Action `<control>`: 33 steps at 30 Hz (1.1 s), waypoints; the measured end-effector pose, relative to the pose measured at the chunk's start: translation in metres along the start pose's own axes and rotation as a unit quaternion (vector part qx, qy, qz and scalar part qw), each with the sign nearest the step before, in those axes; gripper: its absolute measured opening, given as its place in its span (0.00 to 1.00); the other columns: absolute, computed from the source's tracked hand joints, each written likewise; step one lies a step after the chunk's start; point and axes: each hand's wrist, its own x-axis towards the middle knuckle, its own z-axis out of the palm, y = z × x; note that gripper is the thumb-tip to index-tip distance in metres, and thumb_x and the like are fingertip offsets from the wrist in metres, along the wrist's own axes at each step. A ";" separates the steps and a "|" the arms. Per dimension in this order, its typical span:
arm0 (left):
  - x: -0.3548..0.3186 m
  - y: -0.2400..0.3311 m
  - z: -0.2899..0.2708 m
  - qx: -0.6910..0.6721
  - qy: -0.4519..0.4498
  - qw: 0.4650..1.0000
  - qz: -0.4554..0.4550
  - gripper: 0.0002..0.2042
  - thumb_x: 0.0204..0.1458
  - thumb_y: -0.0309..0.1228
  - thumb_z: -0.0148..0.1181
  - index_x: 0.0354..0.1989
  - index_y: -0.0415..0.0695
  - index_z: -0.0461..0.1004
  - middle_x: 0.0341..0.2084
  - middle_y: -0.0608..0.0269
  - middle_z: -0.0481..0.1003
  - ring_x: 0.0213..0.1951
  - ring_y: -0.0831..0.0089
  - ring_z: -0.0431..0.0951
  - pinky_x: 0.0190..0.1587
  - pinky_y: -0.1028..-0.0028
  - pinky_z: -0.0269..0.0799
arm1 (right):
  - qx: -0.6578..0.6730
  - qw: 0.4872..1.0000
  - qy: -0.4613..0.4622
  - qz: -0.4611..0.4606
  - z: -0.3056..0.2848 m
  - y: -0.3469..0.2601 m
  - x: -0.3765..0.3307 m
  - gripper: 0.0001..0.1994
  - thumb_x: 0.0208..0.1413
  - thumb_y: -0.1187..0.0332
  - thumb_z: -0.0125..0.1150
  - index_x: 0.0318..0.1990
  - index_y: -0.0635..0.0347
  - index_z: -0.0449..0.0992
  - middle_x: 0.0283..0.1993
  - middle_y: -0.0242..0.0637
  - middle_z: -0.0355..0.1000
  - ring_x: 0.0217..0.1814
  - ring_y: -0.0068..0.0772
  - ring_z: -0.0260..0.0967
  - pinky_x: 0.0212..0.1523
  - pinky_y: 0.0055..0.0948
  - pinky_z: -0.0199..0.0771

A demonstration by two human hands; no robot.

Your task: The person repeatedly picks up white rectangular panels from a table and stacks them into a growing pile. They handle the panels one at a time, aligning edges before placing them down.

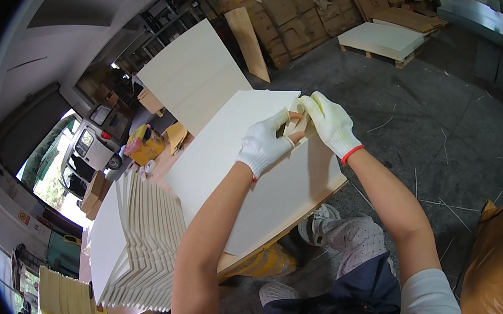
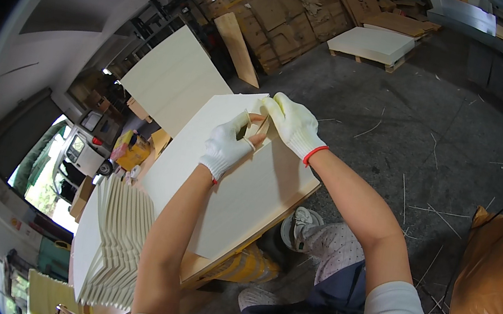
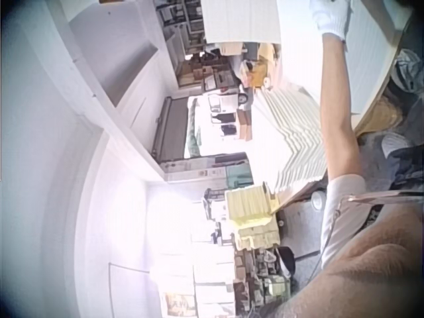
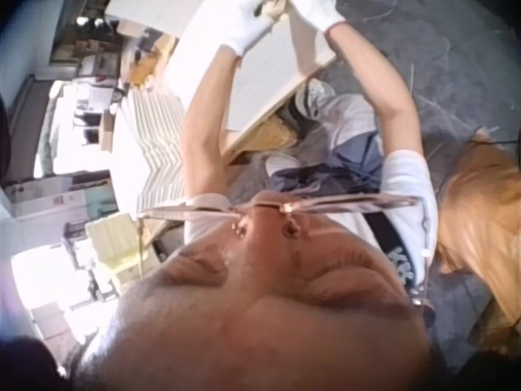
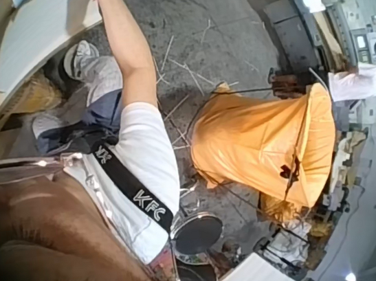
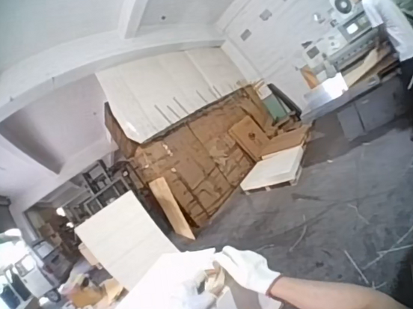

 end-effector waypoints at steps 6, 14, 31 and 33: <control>0.006 -0.011 0.005 0.003 0.012 1.000 0.015 0.19 0.57 0.36 0.64 0.58 0.52 0.77 0.38 0.57 0.82 0.38 0.69 0.81 0.44 0.70 0.74 | -0.019 1.000 0.003 0.006 -0.001 -0.001 0.000 0.22 0.70 0.45 0.43 0.40 0.55 0.70 0.34 0.47 0.75 0.39 0.55 0.73 0.39 0.45 0.69; -0.001 -0.016 0.008 0.017 0.062 0.996 0.055 0.16 0.64 0.36 0.50 0.57 0.62 0.77 0.33 0.52 0.80 0.38 0.57 0.82 0.45 0.63 0.75 | -0.261 0.953 -0.134 -0.074 -0.041 -0.008 -0.004 0.22 0.66 0.44 0.49 0.39 0.55 0.76 0.32 0.43 0.77 0.37 0.47 0.77 0.38 0.42 0.74; 0.001 -0.012 0.009 0.020 0.027 0.998 0.056 0.16 0.58 0.38 0.64 0.55 0.54 0.79 0.38 0.58 0.83 0.36 0.66 0.81 0.45 0.67 0.75 | -0.053 0.998 -0.032 0.011 -0.013 0.000 -0.005 0.21 0.69 0.46 0.44 0.44 0.51 0.76 0.39 0.46 0.77 0.43 0.54 0.74 0.42 0.45 0.70; 0.001 -0.010 0.006 0.010 0.013 0.999 0.032 0.18 0.56 0.39 0.66 0.55 0.55 0.78 0.39 0.57 0.83 0.37 0.66 0.81 0.46 0.68 0.75 | -0.057 0.998 -0.027 0.005 -0.012 -0.001 -0.005 0.21 0.69 0.46 0.44 0.44 0.51 0.75 0.38 0.46 0.77 0.42 0.54 0.74 0.42 0.46 0.69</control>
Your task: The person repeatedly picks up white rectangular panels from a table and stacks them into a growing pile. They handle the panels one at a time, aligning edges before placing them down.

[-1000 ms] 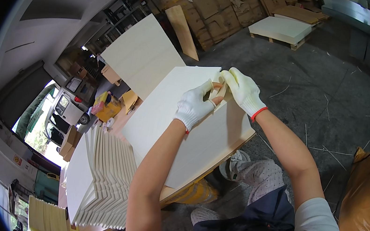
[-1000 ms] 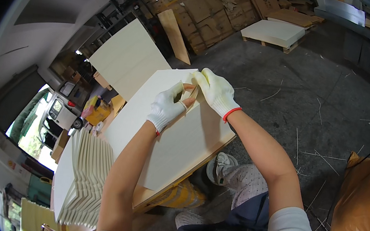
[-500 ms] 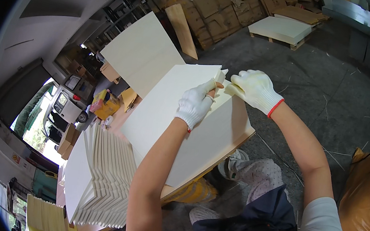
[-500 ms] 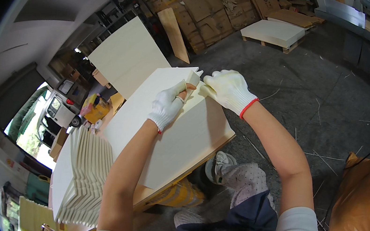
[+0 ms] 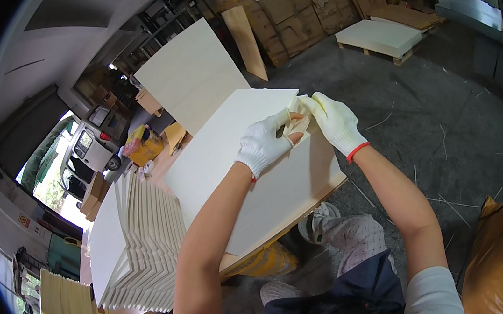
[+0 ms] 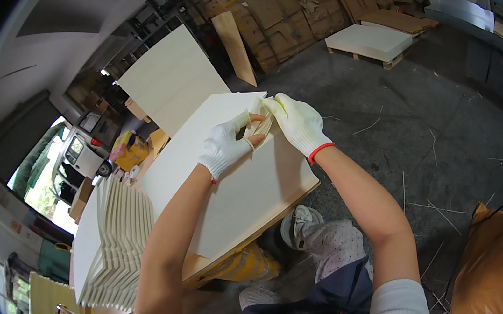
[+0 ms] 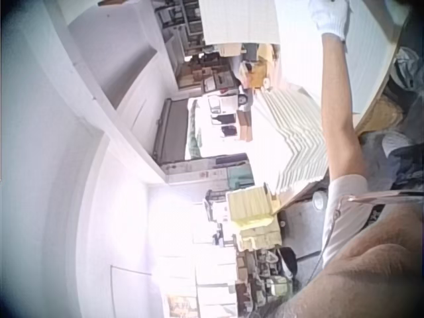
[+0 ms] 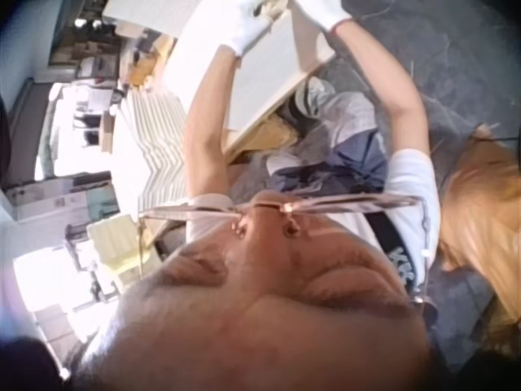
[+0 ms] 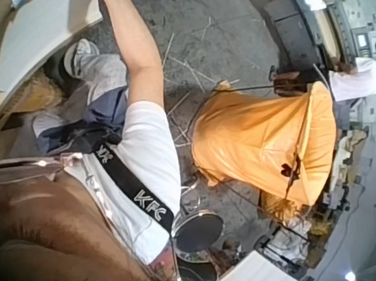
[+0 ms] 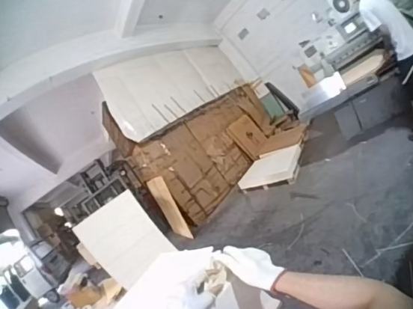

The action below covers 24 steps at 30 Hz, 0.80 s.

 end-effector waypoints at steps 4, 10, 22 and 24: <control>0.000 0.003 -0.003 0.000 -0.015 1.000 -0.011 0.19 0.56 0.38 0.66 0.56 0.55 0.78 0.39 0.57 0.82 0.38 0.66 0.81 0.46 0.68 0.75 | -0.009 1.000 0.003 0.003 0.000 0.000 -0.001 0.21 0.69 0.46 0.44 0.43 0.53 0.74 0.37 0.47 0.76 0.42 0.54 0.74 0.41 0.46 0.69; -0.003 0.000 0.006 0.074 0.045 0.994 0.065 0.19 0.56 0.36 0.63 0.57 0.60 0.78 0.40 0.53 0.82 0.40 0.59 0.82 0.47 0.65 0.77 | 0.003 1.000 -0.015 0.007 -0.005 -0.001 -0.001 0.23 0.68 0.43 0.45 0.41 0.54 0.74 0.36 0.46 0.76 0.41 0.53 0.74 0.41 0.44 0.69; -0.008 0.001 0.014 0.173 0.080 0.982 0.016 0.37 0.53 0.33 0.61 0.74 0.60 0.57 0.48 0.51 0.80 0.47 0.48 0.81 0.49 0.56 0.77 | 0.569 0.754 -0.142 0.295 -0.021 -0.029 -0.010 0.21 0.63 0.48 0.59 0.47 0.58 0.76 0.44 0.41 0.78 0.42 0.36 0.79 0.41 0.35 0.81; -0.019 -0.012 0.022 0.213 0.221 0.947 0.095 0.36 0.53 0.31 0.62 0.73 0.52 0.58 0.58 0.49 0.73 0.59 0.48 0.72 0.58 0.57 0.70 | 0.571 0.738 -0.213 0.289 -0.006 -0.042 -0.014 0.17 0.63 0.53 0.60 0.48 0.58 0.75 0.45 0.41 0.77 0.42 0.36 0.78 0.41 0.34 0.83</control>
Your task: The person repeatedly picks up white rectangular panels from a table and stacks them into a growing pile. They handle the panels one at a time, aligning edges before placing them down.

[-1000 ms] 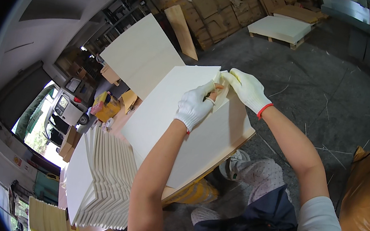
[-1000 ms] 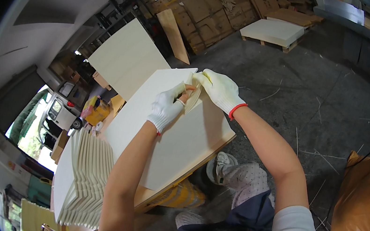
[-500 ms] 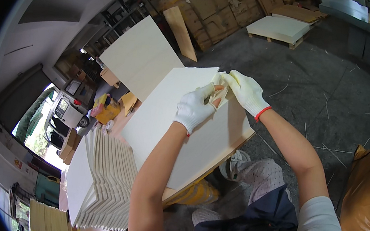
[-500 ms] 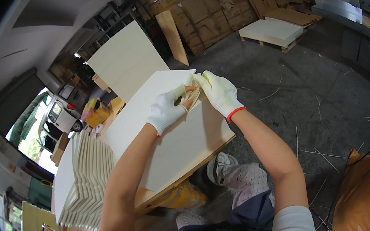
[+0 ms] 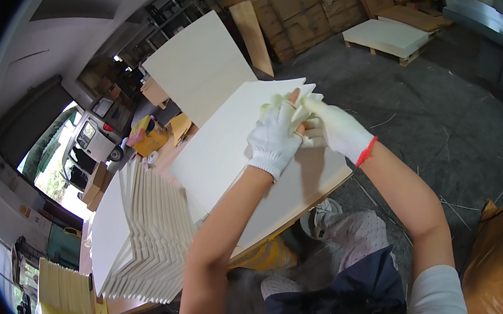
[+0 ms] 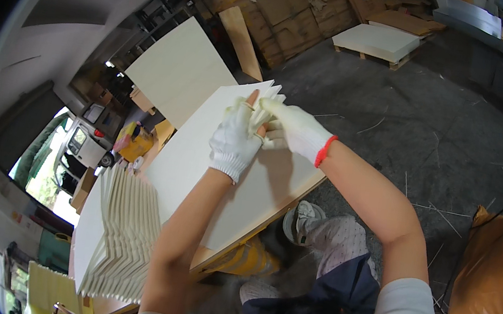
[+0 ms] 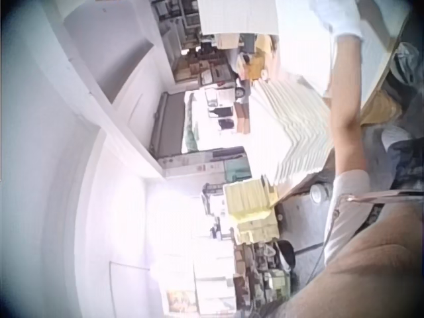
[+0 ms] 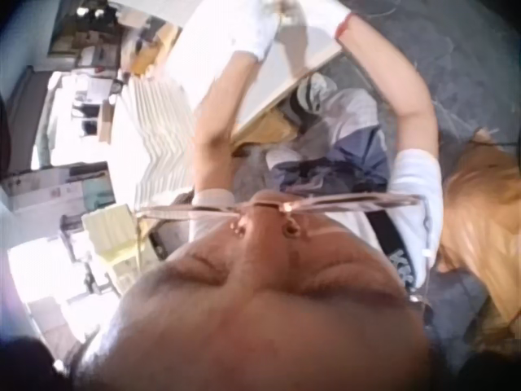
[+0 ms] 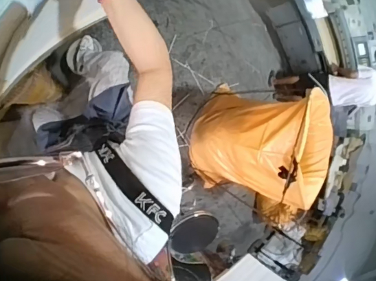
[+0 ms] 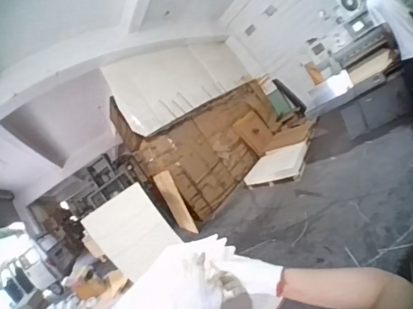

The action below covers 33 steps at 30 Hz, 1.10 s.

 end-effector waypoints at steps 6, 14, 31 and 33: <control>-0.131 0.017 -0.021 -0.355 0.083 0.931 -0.025 0.28 0.56 0.26 0.60 0.66 0.34 0.61 0.71 0.45 0.59 0.73 0.49 0.57 0.71 0.61 0.55 | -0.003 0.998 -0.047 0.030 0.031 0.051 0.031 0.13 0.64 0.62 0.58 0.49 0.60 0.72 0.43 0.39 0.76 0.36 0.33 0.77 0.32 0.34 0.78; -0.227 -0.020 -0.043 -0.829 0.097 0.351 -0.425 0.28 0.67 0.51 0.45 0.69 0.47 0.61 0.66 0.45 0.66 0.65 0.48 0.68 0.67 0.52 0.67 | 0.028 0.995 -0.085 0.050 0.015 0.023 -0.025 0.06 0.65 0.72 0.55 0.43 0.66 0.71 0.29 0.39 0.71 0.18 0.22 0.63 0.14 0.19 0.58; -0.282 0.013 -0.184 -0.661 0.218 0.596 -0.401 0.18 0.63 0.26 0.51 0.60 0.33 0.66 0.50 0.52 0.75 0.50 0.61 0.79 0.53 0.63 0.77 | -0.135 0.984 -0.116 -0.028 0.080 -0.004 -0.071 0.19 0.65 0.59 0.54 0.51 0.68 0.74 0.35 0.39 0.77 0.20 0.26 0.69 0.15 0.24 0.67; -0.283 0.007 -0.218 -0.633 0.296 0.606 -0.380 0.17 0.65 0.28 0.49 0.60 0.34 0.66 0.50 0.52 0.74 0.51 0.61 0.78 0.55 0.62 0.76 | -0.111 0.967 -0.214 -0.078 0.128 0.010 -0.052 0.21 0.67 0.53 0.52 0.53 0.63 0.73 0.41 0.37 0.75 0.34 0.25 0.73 0.30 0.29 0.75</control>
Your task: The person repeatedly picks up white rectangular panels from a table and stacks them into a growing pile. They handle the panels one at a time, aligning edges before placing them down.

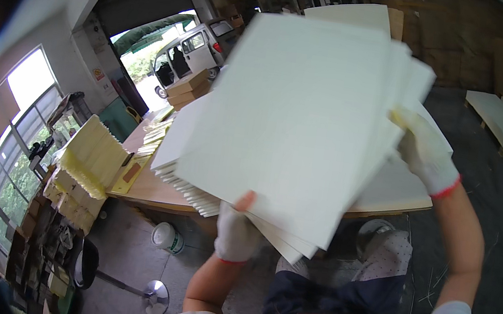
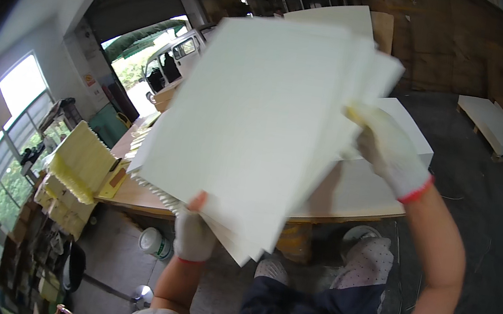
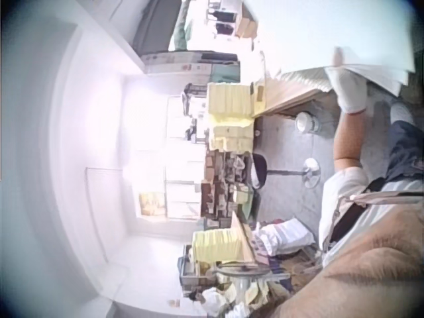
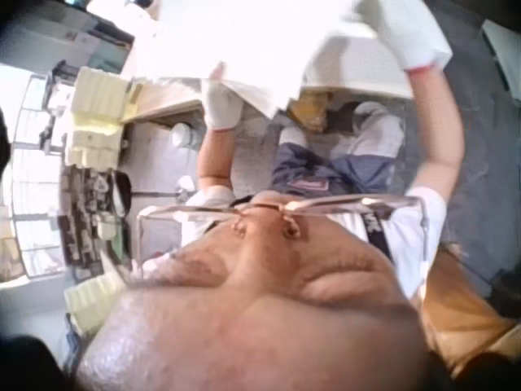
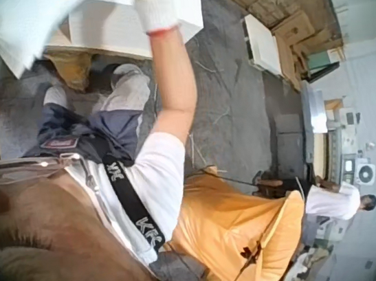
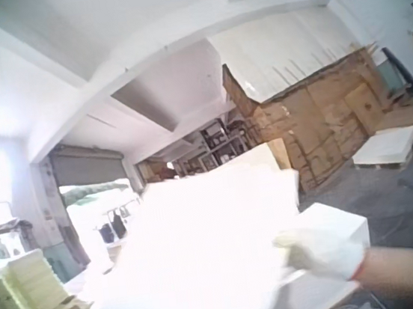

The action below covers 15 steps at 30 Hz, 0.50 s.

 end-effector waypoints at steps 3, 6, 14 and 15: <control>0.039 0.034 -0.013 -0.120 0.020 0.989 0.085 0.17 0.66 0.27 0.48 0.61 0.36 0.66 0.51 0.54 0.74 0.53 0.61 0.76 0.59 0.61 0.73 | -0.036 0.982 -0.183 0.005 0.085 0.023 0.030 0.20 0.69 0.51 0.52 0.53 0.59 0.74 0.46 0.36 0.75 0.46 0.29 0.74 0.50 0.35 0.76; 0.074 0.073 -0.066 0.269 0.079 0.894 0.349 0.15 0.64 0.27 0.53 0.58 0.38 0.69 0.50 0.54 0.74 0.52 0.63 0.76 0.55 0.63 0.76 | -0.074 0.982 -0.157 -0.076 0.195 0.069 0.044 0.24 0.61 0.49 0.61 0.51 0.63 0.75 0.39 0.33 0.73 0.36 0.23 0.68 0.35 0.21 0.67; 0.167 0.100 -0.093 -0.074 0.291 0.953 0.038 0.10 0.64 0.24 0.53 0.51 0.38 0.69 0.53 0.50 0.70 0.56 0.54 0.73 0.56 0.55 0.78 | 0.064 0.965 -0.168 0.193 0.231 0.144 0.175 0.23 0.64 0.55 0.58 0.51 0.71 0.72 0.38 0.48 0.76 0.33 0.41 0.78 0.31 0.36 0.81; 0.164 0.097 -0.090 -0.096 0.299 0.949 0.020 0.10 0.65 0.25 0.52 0.52 0.37 0.68 0.53 0.50 0.69 0.57 0.52 0.73 0.59 0.52 0.77 | 0.092 0.947 -0.163 0.262 0.234 0.143 0.172 0.22 0.64 0.56 0.58 0.52 0.71 0.71 0.39 0.50 0.76 0.32 0.45 0.80 0.30 0.40 0.83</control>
